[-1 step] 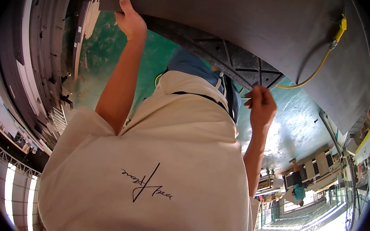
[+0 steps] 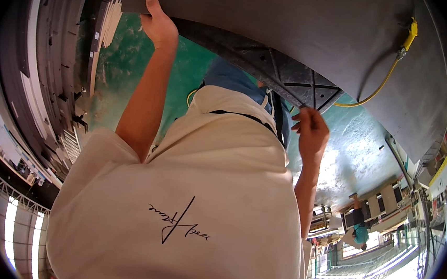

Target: The person removes a small metal component from a piece of machinery and then uses a hand trimmer tool to scrape the edge of a large brown board.

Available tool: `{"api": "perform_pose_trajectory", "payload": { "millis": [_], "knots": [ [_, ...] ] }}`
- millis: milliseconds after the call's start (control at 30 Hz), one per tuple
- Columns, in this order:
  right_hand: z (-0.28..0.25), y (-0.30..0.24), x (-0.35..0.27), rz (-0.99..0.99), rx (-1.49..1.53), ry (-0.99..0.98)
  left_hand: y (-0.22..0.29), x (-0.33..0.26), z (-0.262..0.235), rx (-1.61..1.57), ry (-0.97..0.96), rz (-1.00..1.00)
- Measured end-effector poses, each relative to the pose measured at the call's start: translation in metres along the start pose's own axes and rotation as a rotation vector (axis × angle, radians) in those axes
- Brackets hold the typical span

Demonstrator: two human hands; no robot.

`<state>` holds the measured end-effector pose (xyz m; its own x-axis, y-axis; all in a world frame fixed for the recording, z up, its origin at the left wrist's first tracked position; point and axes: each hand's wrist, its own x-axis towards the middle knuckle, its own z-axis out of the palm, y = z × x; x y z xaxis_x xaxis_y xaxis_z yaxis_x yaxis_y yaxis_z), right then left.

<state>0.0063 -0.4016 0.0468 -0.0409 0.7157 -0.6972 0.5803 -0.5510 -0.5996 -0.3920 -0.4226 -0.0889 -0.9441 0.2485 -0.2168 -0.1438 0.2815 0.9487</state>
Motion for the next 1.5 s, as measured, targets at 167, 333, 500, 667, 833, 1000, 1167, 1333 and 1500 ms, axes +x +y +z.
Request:
{"api": "perform_pose_trajectory", "payload": {
  "millis": [167,333,500,667,833,1000,1167,1333,1500],
  "knots": [
    [-0.036,0.033,-0.018,-0.232,-0.325,0.025,-0.001,0.004,-0.015,0.121,-0.046,0.003],
    [-0.105,0.035,-0.012,-0.255,-0.344,0.096,0.008,-0.065,-0.024,0.314,0.112,0.212],
    [-0.168,0.015,0.037,-0.316,-0.331,0.028,0.065,-0.220,0.050,0.248,-0.824,-0.406],
    [-0.225,-0.008,0.075,-0.498,-0.372,-0.141,0.062,-0.255,0.095,0.157,-0.553,-0.456],
    [-0.247,-0.006,0.108,-0.528,-0.298,-0.318,0.049,-0.254,0.098,-0.028,-0.469,-0.523],
    [-0.207,-0.043,0.127,-0.782,-0.379,-0.508,0.038,-0.261,0.093,-0.123,-0.479,-0.522],
    [-0.125,-0.101,0.124,-0.982,-0.685,-0.574,0.023,-0.283,0.052,-0.322,-0.265,-0.523],
    [-0.047,-0.122,0.172,-1.497,-0.841,-0.644,-0.070,-0.314,-0.020,-0.267,0.020,-0.664],
    [0.022,-0.157,0.181,-1.907,-0.909,-0.783,-0.194,-0.389,-0.085,-0.119,0.204,-0.869]
  ]
}}
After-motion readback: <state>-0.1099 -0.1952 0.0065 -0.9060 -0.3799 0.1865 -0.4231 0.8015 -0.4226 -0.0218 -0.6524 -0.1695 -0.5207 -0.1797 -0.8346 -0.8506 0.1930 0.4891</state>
